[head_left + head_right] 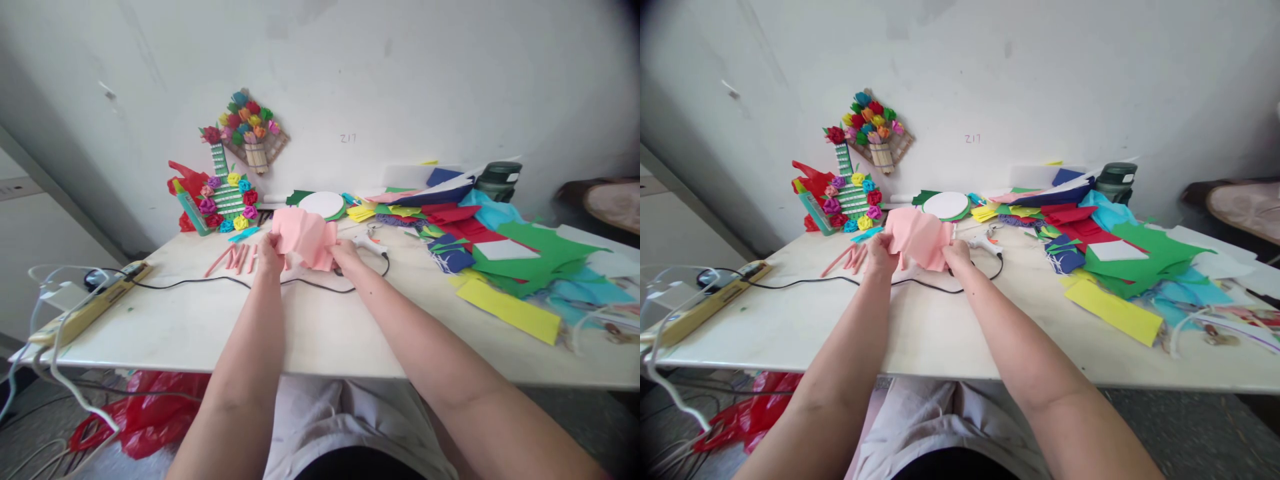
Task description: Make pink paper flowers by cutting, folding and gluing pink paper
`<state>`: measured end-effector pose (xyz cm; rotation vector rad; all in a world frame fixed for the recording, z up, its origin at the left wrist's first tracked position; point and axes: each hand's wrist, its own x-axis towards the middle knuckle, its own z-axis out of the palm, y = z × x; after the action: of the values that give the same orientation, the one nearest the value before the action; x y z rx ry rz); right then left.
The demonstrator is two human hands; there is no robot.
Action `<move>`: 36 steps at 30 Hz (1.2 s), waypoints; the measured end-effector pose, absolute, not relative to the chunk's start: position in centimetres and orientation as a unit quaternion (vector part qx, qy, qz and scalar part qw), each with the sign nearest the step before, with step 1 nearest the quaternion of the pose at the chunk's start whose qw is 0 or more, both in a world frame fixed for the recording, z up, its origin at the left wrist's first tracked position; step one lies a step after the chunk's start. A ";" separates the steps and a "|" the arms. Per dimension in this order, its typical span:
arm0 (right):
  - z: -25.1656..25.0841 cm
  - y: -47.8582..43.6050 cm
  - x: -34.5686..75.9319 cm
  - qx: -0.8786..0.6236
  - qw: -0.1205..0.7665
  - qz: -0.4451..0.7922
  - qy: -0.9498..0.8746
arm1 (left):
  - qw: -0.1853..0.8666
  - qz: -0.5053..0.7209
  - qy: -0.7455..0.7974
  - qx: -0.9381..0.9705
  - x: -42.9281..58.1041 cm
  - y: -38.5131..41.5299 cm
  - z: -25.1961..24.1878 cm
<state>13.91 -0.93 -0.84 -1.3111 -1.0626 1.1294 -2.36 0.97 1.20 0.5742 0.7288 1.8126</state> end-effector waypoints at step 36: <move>0.7 -4.2 12.9 -0.487 0.191 0.046 -0.851 | 0.559 0.672 0.403 0.272 -1.5 -0.3 1.4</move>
<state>12.92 -4.18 0.66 -1.3693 -2.3902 0.1298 -1.49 -0.27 1.36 0.6420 0.9507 1.5836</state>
